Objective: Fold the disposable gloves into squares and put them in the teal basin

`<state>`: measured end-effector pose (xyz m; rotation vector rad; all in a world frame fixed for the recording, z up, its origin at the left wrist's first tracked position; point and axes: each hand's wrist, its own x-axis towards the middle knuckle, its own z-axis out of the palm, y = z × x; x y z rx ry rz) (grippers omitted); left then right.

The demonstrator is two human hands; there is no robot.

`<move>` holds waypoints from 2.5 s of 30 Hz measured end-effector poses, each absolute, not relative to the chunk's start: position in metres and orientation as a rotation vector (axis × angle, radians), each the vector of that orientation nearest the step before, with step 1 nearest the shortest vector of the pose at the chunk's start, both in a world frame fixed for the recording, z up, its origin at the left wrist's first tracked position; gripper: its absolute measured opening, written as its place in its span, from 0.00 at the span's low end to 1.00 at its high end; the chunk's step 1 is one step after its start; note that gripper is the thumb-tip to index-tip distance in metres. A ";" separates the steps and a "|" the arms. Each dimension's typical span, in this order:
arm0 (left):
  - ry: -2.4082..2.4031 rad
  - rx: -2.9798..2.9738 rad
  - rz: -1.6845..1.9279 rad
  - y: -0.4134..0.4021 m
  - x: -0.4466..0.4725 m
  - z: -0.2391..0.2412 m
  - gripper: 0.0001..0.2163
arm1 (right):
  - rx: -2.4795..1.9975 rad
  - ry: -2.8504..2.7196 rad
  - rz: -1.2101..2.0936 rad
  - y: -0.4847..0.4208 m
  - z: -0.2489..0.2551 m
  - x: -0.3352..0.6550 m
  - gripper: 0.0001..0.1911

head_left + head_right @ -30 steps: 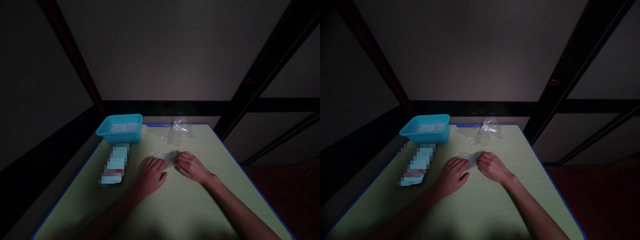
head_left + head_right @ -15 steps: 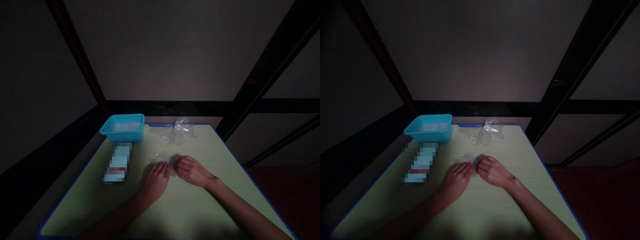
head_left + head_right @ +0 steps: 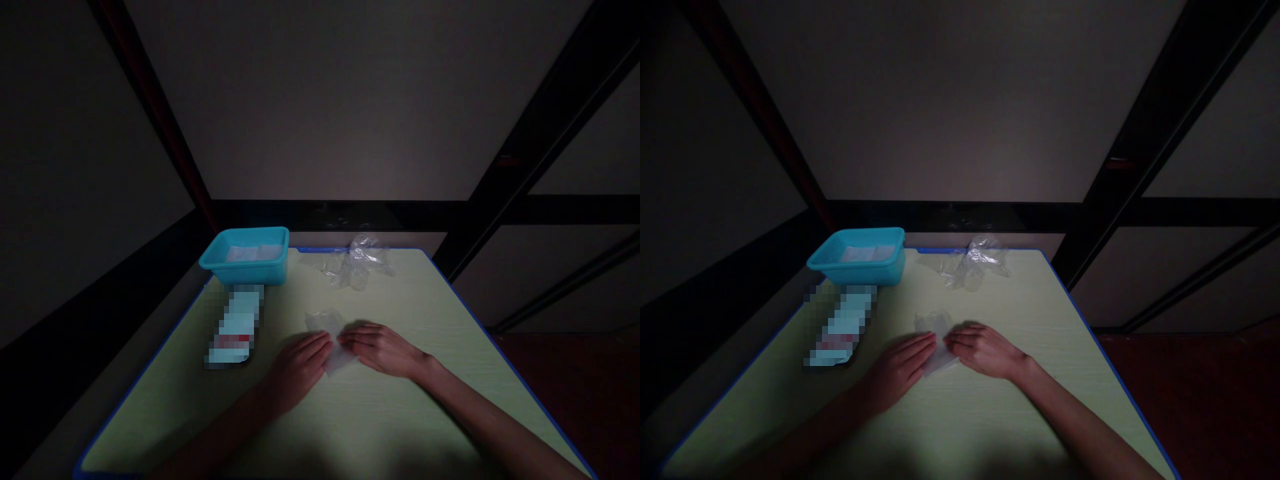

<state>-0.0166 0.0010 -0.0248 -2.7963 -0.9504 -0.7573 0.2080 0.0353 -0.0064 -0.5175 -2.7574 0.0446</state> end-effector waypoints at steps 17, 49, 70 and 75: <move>-1.905 -2.718 -1.361 -0.003 -0.027 -0.033 0.24 | -0.866 -2.559 0.777 0.048 0.022 0.197 0.10; -1.146 -2.878 -0.507 0.010 -0.035 -0.010 0.23 | -1.173 -2.221 0.608 0.053 0.017 0.175 0.14; -1.214 -2.986 -0.160 0.010 -0.037 -0.015 0.30 | -1.012 -2.868 0.354 0.031 -0.005 0.185 0.37; -1.223 -2.984 -0.194 0.009 -0.037 -0.015 0.29 | -1.017 -2.847 0.274 0.031 -0.004 0.185 0.34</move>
